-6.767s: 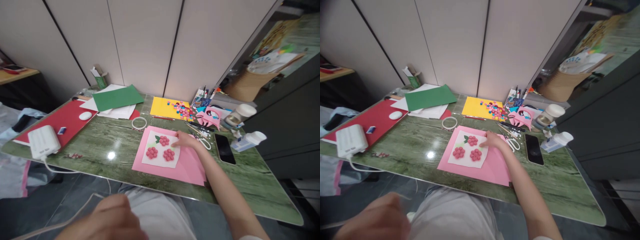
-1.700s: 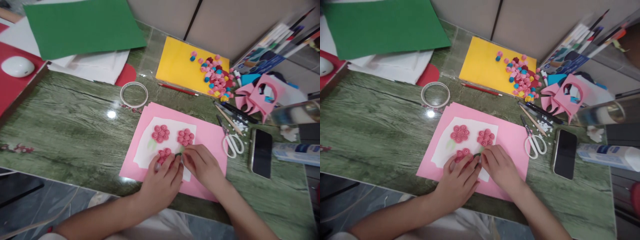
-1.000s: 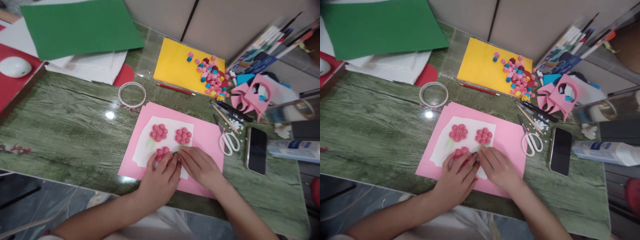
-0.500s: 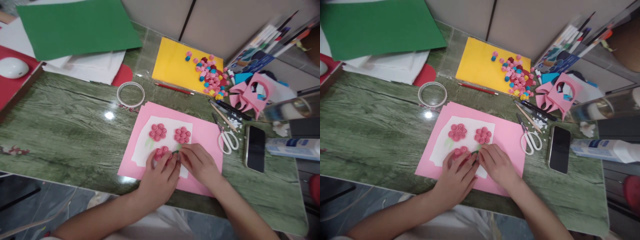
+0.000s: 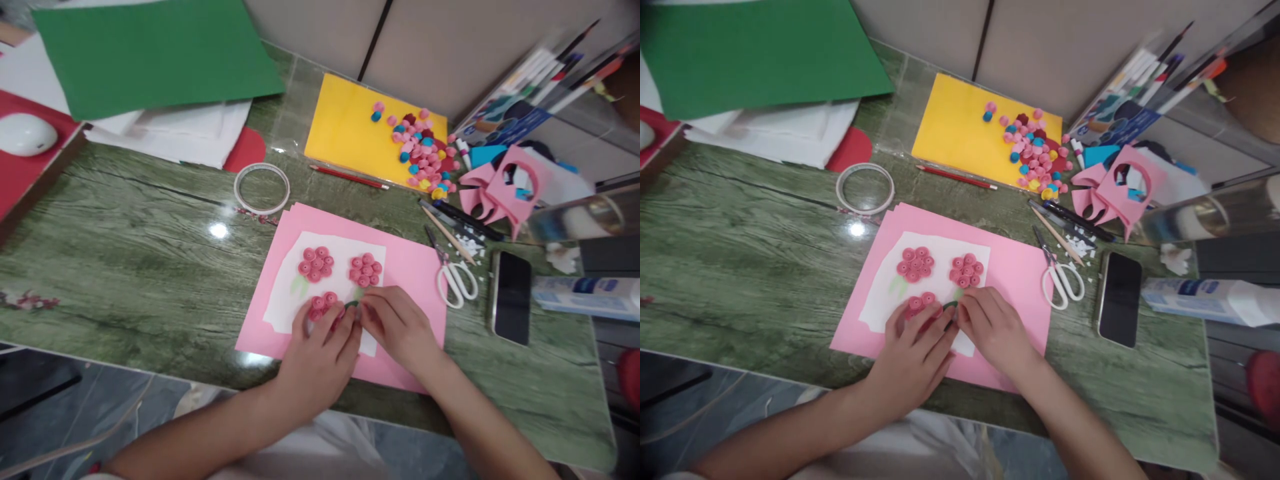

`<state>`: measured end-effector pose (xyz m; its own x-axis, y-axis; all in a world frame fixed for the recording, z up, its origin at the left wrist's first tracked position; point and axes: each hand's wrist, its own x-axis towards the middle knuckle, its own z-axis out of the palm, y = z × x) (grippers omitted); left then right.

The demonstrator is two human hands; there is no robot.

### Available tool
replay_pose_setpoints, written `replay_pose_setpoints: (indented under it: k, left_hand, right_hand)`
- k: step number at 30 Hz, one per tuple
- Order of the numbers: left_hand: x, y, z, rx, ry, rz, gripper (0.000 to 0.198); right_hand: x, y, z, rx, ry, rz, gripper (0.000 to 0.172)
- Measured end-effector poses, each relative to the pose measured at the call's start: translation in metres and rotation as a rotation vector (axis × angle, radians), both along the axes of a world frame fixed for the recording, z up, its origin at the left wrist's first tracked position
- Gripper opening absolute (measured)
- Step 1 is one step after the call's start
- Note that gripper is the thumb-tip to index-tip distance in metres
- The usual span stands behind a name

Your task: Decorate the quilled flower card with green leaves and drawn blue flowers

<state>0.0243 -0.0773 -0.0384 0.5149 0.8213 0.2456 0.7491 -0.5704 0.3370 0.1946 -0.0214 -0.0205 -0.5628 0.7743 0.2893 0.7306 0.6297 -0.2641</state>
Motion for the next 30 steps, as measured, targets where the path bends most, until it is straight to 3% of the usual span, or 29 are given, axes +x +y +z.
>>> replay_pose_setpoints:
  k: [30]
  left_hand:
    - [-0.0009,0.0006,0.0003,0.000,-0.002,-0.001,0.035]
  right_hand:
    - [0.0007,-0.0010,-0.0012,0.005,-0.021,-0.015,0.012]
